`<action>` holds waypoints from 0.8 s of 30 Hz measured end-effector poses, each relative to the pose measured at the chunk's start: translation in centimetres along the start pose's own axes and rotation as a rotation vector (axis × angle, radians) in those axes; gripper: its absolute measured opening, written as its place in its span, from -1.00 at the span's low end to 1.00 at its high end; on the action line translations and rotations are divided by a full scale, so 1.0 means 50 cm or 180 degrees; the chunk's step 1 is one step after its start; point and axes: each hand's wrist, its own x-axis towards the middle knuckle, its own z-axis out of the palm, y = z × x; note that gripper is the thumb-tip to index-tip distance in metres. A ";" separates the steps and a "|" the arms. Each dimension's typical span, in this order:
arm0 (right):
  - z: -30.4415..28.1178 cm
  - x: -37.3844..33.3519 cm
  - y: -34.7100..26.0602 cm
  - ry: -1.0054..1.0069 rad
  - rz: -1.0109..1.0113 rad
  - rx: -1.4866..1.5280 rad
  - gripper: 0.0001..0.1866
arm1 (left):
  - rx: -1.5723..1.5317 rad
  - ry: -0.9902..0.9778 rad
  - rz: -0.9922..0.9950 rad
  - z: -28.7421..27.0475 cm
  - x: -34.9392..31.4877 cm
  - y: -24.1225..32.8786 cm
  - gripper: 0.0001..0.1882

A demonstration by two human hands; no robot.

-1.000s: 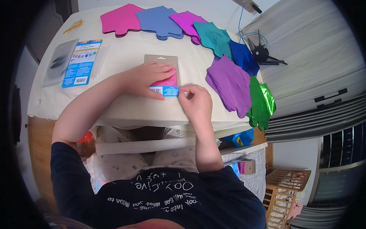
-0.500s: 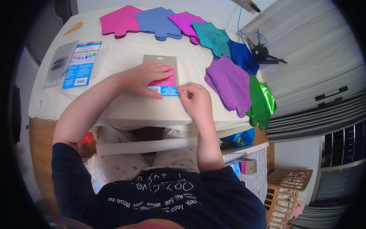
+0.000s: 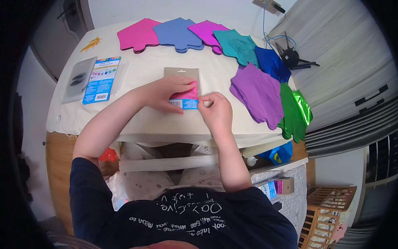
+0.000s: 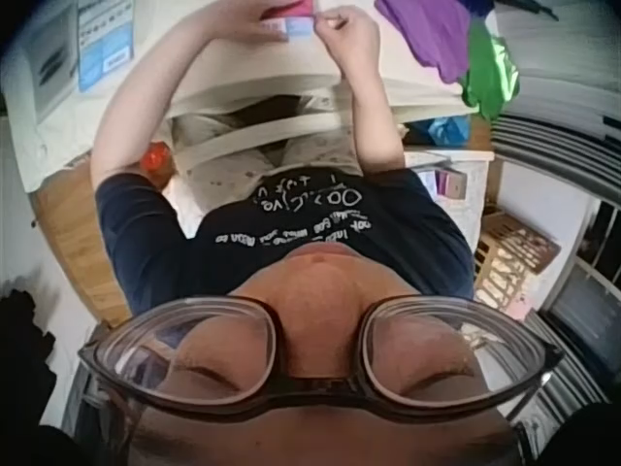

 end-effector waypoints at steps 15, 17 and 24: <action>-0.061 -0.112 0.021 -0.0033 -0.1220 0.0032 -0.90 | 0.0178 0.1059 -0.0743 0.017 -0.127 0.256 -0.29; -0.064 -0.134 0.015 0.0581 -0.1464 0.0052 -0.87 | -0.0914 0.1999 -0.1437 0.044 -0.189 0.289 -0.64; -0.016 -0.194 -0.032 -0.0128 -0.2016 0.0172 -0.78 | -0.3075 0.2056 -0.2701 0.194 -0.245 0.305 -0.64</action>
